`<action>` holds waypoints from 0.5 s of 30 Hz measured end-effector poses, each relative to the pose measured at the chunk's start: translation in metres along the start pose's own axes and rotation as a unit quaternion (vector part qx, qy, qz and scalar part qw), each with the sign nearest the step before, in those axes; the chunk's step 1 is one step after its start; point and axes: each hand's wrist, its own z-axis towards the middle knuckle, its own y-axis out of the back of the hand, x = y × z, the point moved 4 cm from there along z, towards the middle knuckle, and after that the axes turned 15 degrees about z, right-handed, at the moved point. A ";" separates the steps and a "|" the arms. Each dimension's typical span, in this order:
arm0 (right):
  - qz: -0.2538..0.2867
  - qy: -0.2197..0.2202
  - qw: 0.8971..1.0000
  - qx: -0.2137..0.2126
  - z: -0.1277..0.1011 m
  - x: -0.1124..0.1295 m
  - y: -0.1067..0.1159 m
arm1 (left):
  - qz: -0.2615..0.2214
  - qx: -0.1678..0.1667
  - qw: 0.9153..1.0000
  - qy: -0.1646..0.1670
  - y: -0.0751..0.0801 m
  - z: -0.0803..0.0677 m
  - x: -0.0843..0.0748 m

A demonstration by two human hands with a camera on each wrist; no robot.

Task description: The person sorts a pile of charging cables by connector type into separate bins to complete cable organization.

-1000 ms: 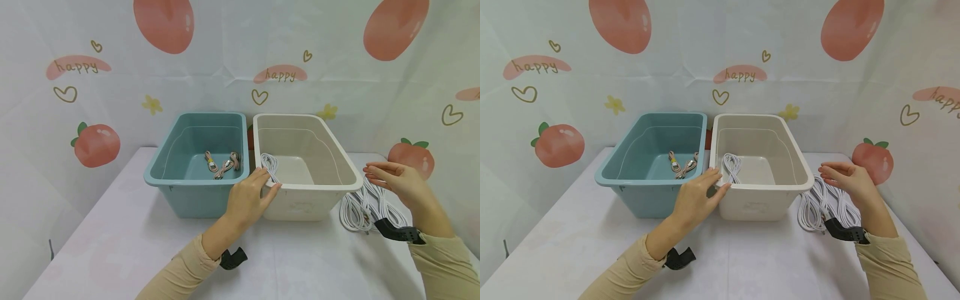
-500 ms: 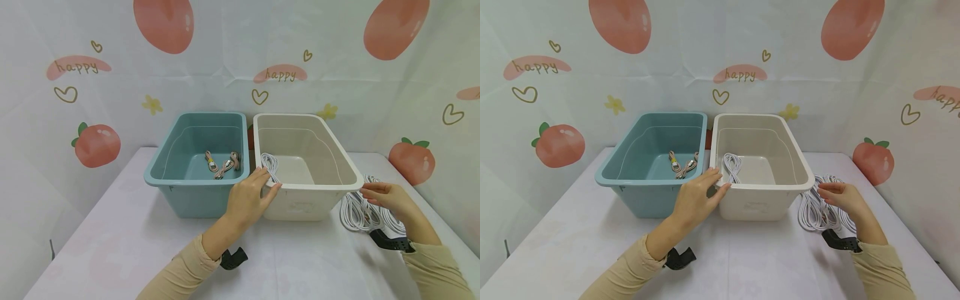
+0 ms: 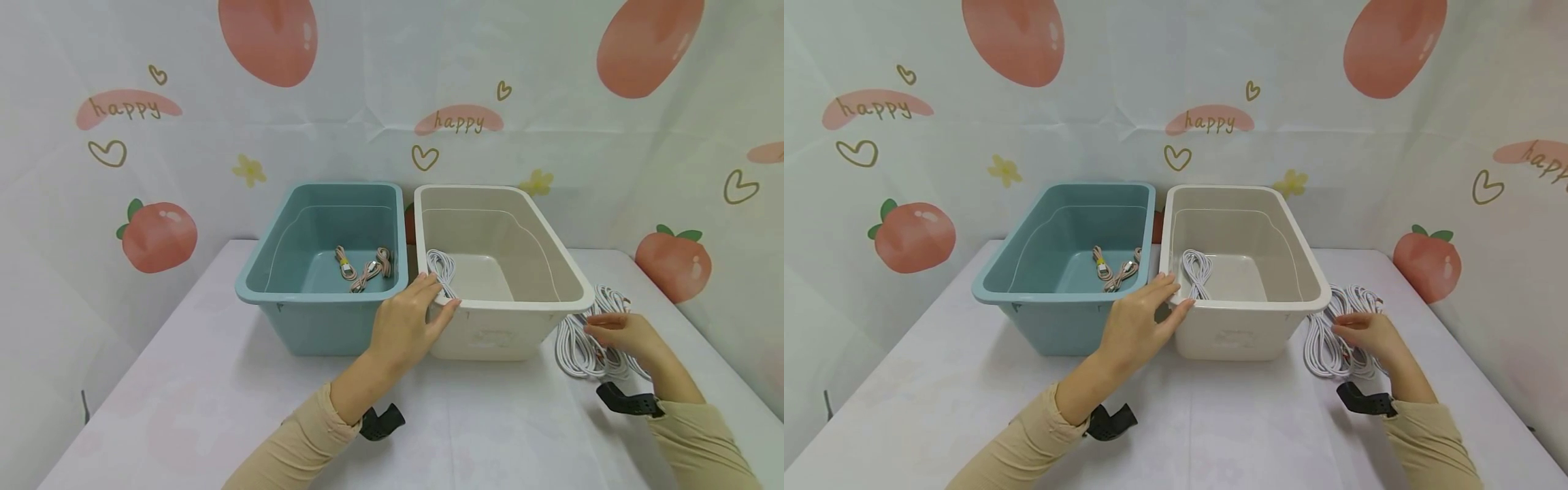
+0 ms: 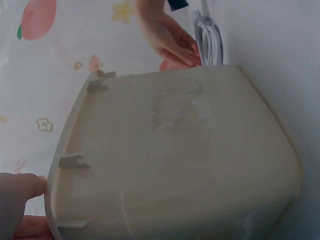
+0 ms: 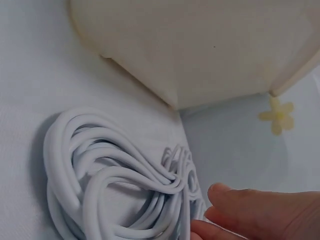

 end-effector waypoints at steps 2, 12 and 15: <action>-0.004 -0.001 1.000 -0.002 0.001 -0.002 -0.001 | 0.003 -0.001 1.000 -0.001 0.000 0.000 0.000; -0.035 0.020 0.999 -0.011 0.005 -0.007 -0.008 | -0.001 -0.004 1.000 0.001 0.000 0.000 0.000; -0.057 0.032 0.998 -0.018 0.006 -0.005 -0.010 | -0.004 -0.006 1.000 0.001 0.000 0.000 0.000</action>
